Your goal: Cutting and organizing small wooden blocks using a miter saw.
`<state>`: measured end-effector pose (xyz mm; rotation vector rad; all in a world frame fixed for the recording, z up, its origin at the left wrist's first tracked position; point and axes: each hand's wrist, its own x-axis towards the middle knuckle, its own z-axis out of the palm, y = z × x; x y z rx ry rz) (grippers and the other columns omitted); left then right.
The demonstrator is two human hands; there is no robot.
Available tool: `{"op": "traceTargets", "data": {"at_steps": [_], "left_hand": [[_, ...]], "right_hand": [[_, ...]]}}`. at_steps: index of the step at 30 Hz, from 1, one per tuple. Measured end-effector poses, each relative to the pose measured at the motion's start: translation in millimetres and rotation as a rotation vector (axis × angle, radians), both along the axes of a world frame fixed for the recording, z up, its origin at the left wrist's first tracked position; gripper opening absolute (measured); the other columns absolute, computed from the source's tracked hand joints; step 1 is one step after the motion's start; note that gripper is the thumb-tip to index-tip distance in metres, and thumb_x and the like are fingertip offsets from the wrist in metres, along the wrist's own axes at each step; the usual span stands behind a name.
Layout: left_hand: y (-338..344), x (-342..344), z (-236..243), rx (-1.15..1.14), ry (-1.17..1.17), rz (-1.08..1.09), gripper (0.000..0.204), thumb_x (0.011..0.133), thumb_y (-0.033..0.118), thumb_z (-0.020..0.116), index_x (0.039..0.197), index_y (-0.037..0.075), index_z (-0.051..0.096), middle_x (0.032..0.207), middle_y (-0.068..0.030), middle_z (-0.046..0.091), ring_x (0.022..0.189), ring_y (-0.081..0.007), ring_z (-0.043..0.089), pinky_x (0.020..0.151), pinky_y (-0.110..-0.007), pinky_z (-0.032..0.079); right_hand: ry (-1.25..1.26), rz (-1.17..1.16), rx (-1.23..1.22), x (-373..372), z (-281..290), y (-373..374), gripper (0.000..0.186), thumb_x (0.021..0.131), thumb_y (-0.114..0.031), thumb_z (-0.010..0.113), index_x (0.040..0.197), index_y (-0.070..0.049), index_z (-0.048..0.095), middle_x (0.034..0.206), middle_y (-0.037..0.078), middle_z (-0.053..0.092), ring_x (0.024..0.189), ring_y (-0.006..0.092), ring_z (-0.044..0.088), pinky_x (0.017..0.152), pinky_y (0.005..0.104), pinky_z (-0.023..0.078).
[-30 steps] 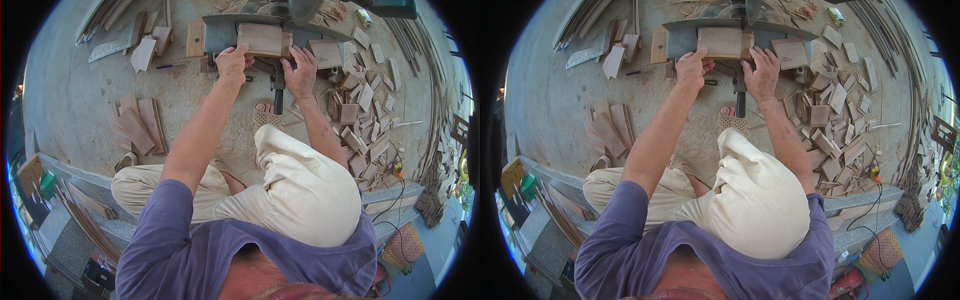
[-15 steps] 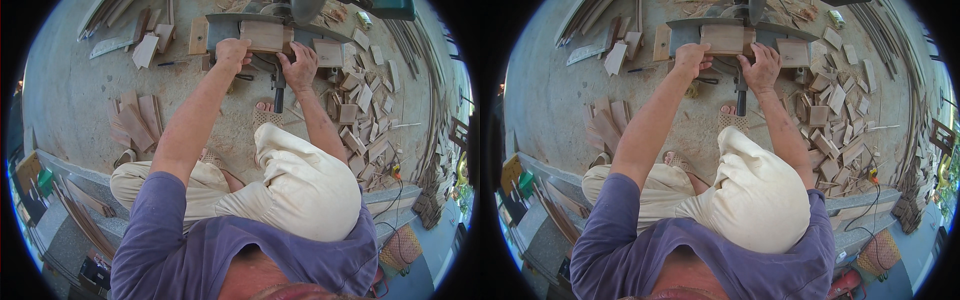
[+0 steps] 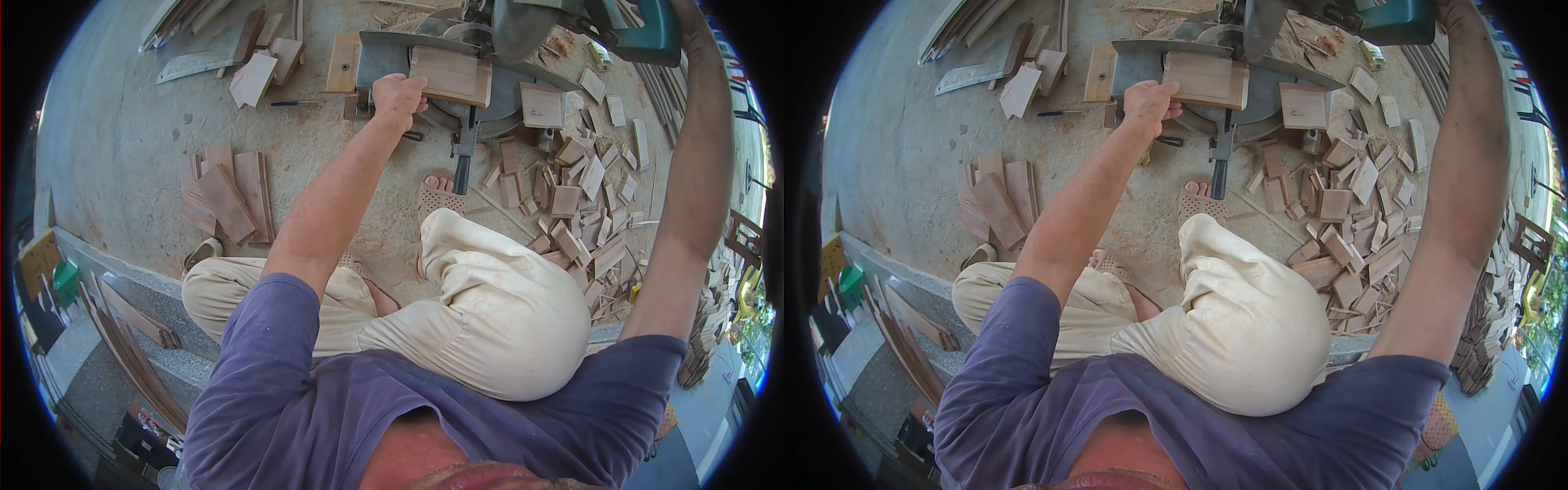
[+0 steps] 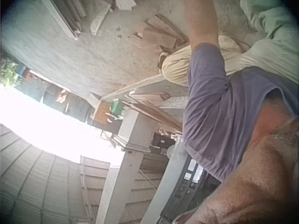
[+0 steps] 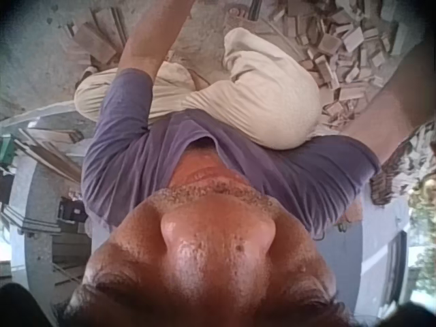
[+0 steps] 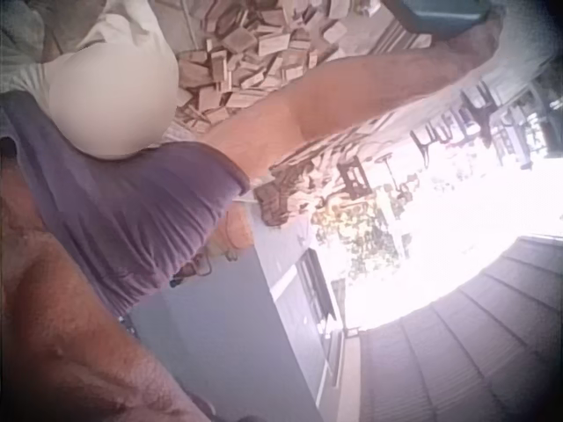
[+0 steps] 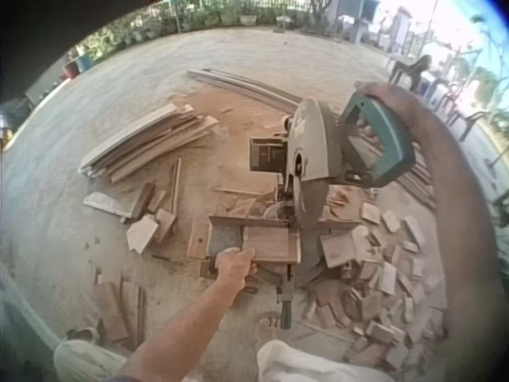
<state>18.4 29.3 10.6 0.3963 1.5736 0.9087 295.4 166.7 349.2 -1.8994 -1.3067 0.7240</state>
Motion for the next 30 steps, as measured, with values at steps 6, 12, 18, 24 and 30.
{"op": "traceTargets", "data": {"at_steps": [6, 12, 18, 24, 30], "left_hand": [[3, -1, 5, -0.018, 0.004, -0.016, 0.054, 0.086, 0.005, 0.079, 0.131, -0.012, 0.055, 0.106, -0.0202, 0.069, 0.078, -0.0273, 0.073, 0.063, -0.037, 0.065], [1, -5, 8, -0.014, 0.008, -0.075, 0.048, 0.086, 0.007, 0.080, 0.125, -0.013, 0.059, 0.101, -0.0191, 0.071, 0.076, -0.0245, 0.073, 0.062, -0.034, 0.065], [0, -5, 3, 0.028, 0.048, -0.118, 0.030, 0.088, 0.010, 0.079, 0.107, -0.010, 0.068, 0.091, -0.0154, 0.072, 0.073, -0.0207, 0.072, 0.061, -0.031, 0.063], [2, -5, 2, 0.020, 0.084, -0.158, 0.028, 0.087, 0.011, 0.079, 0.103, -0.009, 0.069, 0.090, -0.0148, 0.072, 0.071, -0.0209, 0.072, 0.063, -0.031, 0.063], [3, -5, 2, 0.001, 0.086, -0.160, 0.035, 0.087, 0.012, 0.080, 0.110, -0.010, 0.067, 0.090, -0.0154, 0.072, 0.072, -0.0217, 0.073, 0.064, -0.032, 0.063]], "right_hand": [[0.187, 0.293, -0.030, 1, -34, -76, 0.050, 0.104, -0.035, 0.059, 0.145, -0.008, 0.053, 0.117, 0.014, 0.071, 0.091, 0.0183, 0.072, 0.078, 0.0283, 0.059], [0.308, 0.171, 0.140, -8, -98, -159, 0.040, 0.103, -0.033, 0.062, 0.136, -0.010, 0.056, 0.105, 0.010, 0.072, 0.079, 0.0140, 0.069, 0.064, 0.0296, 0.058], [0.280, 0.137, 0.226, -21, -109, -176, 0.041, 0.104, -0.034, 0.060, 0.137, -0.010, 0.055, 0.103, 0.010, 0.072, 0.079, 0.0133, 0.069, 0.063, 0.0279, 0.056], [0.253, 0.095, 0.251, -26, -121, -190, 0.042, 0.104, -0.036, 0.061, 0.136, -0.009, 0.055, 0.102, 0.009, 0.073, 0.078, 0.0130, 0.069, 0.063, 0.0275, 0.056], [0.248, 0.079, 0.259, -26, -123, -191, 0.040, 0.104, -0.035, 0.060, 0.136, -0.010, 0.055, 0.100, 0.008, 0.073, 0.078, 0.0116, 0.068, 0.063, 0.0265, 0.056]]}}
